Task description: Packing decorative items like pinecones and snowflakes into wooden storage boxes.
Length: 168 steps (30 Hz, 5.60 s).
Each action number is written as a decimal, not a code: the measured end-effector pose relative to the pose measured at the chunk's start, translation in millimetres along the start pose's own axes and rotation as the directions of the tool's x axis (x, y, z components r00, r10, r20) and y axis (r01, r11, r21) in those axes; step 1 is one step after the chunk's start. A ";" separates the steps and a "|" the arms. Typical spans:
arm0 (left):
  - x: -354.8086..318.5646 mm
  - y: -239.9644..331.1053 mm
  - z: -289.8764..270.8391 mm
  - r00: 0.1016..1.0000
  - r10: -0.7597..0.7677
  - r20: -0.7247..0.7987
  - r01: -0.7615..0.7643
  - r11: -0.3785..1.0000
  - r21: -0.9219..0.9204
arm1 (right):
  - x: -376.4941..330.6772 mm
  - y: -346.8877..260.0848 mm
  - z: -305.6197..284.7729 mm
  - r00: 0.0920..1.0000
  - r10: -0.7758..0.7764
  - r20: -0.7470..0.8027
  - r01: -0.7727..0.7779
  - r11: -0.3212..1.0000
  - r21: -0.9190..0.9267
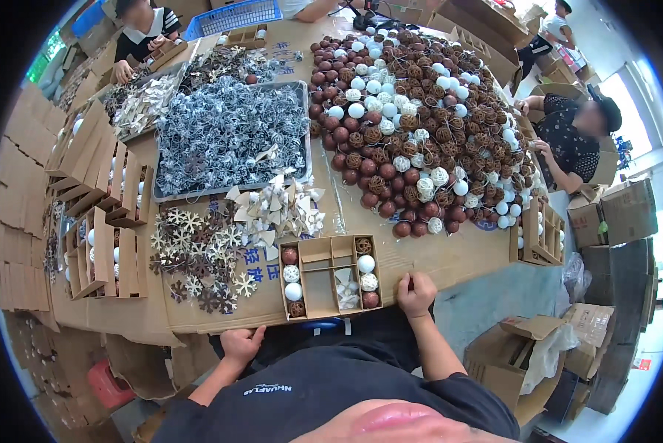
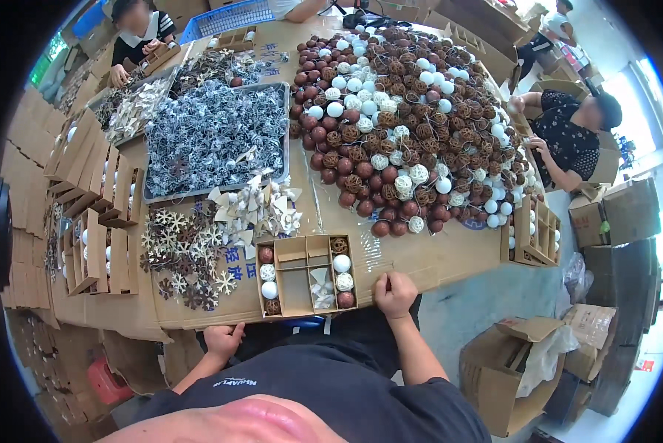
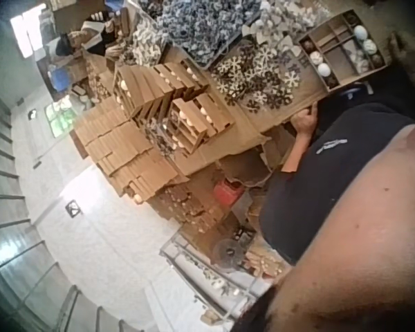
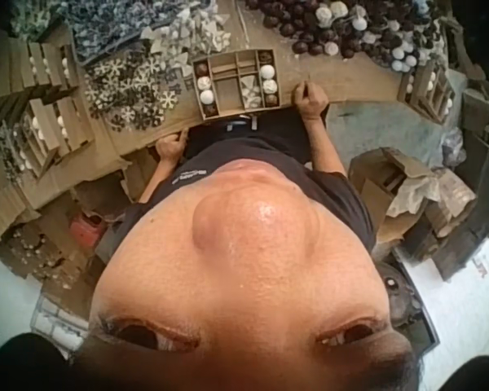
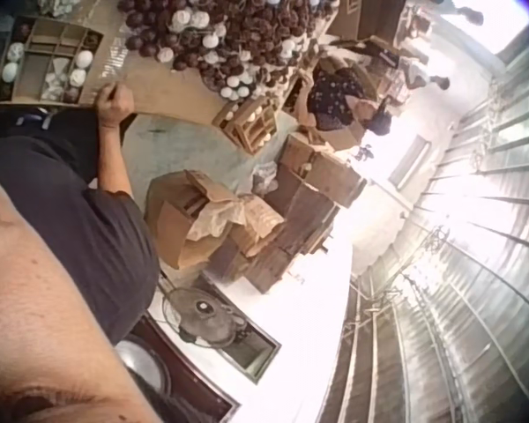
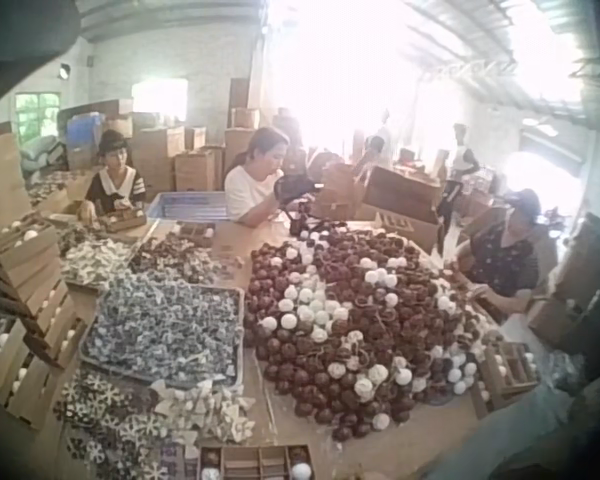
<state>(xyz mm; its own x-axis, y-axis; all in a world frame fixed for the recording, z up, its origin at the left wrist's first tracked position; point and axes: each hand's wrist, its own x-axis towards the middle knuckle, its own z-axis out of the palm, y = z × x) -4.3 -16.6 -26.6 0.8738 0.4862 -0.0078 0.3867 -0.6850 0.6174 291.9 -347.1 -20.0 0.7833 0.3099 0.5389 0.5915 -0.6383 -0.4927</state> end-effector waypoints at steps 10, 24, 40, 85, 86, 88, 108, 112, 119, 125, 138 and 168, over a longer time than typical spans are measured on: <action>-1.1 -1.2 2.6 1.000 -0.028 -0.001 0.028 1.000 -0.001 | 1.8 -1.2 -1.8 1.000 0.000 0.005 0.000 1.000 -0.003; -4.1 -7.4 1.7 1.000 0.002 0.027 -0.005 0.996 0.093 | -2.9 -0.3 -1.9 1.000 0.007 0.014 -0.007 1.000 -0.023; -3.9 -12.4 8.9 0.999 0.035 -0.015 -0.033 0.995 0.098 | 0.8 -3.8 -0.8 1.000 0.029 0.012 -0.028 0.998 -0.064; -4.0 -8.2 9.3 0.997 0.015 -0.078 -0.011 0.999 0.044 | -0.3 -1.3 0.1 1.000 0.015 -0.002 -0.015 0.999 -0.038; -3.3 -7.3 9.1 0.997 0.018 -0.081 -0.015 0.999 0.043 | 0.7 -2.0 -0.7 1.000 0.013 -0.010 -0.014 0.999 -0.037; -1.5 -6.4 8.8 0.996 0.030 -0.087 -0.025 0.998 0.055 | 1.8 -1.7 0.9 1.000 0.015 -0.015 -0.016 0.999 -0.036; -8.4 -13.6 9.2 0.999 -0.042 0.020 0.039 0.992 0.124 | -6.0 3.8 1.3 0.998 0.059 0.034 -0.057 0.997 -0.058; 1.6 -5.4 6.3 1.000 -0.020 0.006 0.019 0.990 0.137 | 1.9 1.9 0.8 0.994 0.090 0.066 -0.083 0.991 -0.106; 0.9 4.1 1.3 0.997 -0.079 0.017 0.079 0.997 -0.002 | 14.2 -17.0 3.0 0.967 0.178 0.180 -0.183 0.983 0.012; 9.6 26.4 -15.7 0.888 -0.323 0.329 0.357 0.933 -0.047 | 22.3 -43.6 18.7 0.946 0.175 0.273 -0.263 0.906 0.331; 79.2 74.8 -86.0 0.989 -0.041 -0.139 0.035 0.998 -0.048 | 27.0 -39.1 28.5 0.934 0.181 0.309 -0.280 0.907 0.315; 156.9 40.7 -116.9 0.990 -0.083 0.110 0.053 -0.507 -0.860 | 28.9 -50.2 29.9 0.966 0.174 0.190 -0.230 0.915 0.332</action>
<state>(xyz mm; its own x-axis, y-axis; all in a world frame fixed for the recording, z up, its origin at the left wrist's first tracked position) 114.1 95.2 89.2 0.8658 0.4788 -0.1458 -0.4035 0.8400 0.3627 290.5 -285.1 -0.1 0.8962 0.3218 0.3055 0.4245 -0.4212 -0.8015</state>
